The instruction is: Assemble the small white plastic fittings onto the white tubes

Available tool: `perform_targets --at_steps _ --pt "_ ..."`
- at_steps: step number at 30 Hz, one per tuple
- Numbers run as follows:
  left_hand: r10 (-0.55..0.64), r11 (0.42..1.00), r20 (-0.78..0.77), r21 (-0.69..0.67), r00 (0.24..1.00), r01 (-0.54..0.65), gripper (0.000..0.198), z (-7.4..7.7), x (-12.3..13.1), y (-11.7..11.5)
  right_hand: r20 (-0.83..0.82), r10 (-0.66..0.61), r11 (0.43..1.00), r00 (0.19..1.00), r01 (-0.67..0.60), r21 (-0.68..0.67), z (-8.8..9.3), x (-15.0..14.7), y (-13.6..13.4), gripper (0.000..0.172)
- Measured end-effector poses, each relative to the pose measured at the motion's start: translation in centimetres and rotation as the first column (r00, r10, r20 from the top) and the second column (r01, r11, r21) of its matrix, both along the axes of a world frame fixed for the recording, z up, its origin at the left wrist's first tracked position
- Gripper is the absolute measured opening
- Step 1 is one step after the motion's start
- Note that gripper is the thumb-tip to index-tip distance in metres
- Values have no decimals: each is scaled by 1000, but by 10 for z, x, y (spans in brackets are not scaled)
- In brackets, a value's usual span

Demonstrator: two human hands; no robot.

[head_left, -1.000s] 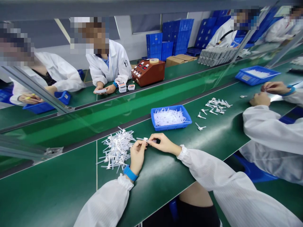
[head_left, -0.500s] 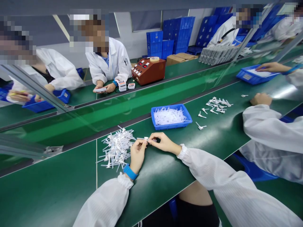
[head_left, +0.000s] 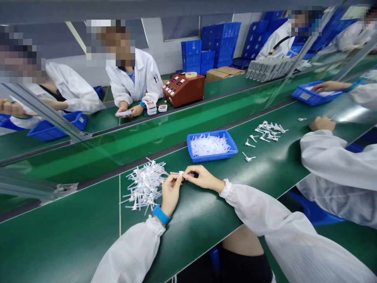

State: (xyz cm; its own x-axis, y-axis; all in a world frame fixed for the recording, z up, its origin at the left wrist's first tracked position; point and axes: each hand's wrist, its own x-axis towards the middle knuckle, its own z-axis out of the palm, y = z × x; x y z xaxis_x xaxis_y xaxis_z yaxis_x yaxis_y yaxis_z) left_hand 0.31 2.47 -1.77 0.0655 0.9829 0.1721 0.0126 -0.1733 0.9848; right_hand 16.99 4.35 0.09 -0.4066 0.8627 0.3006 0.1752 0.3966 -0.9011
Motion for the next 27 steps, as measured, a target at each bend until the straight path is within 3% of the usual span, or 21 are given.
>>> perform_targets --at_steps 18,27 --pt "9 1000 -10 -1 1000 -9 21 -1 1 0 -31 7 1000 999 -8 -19 1 -2 2 22" --pt "43 999 33 -31 999 -42 22 1 2 1 -29 -55 997 998 57 46 1 -1 2 21"
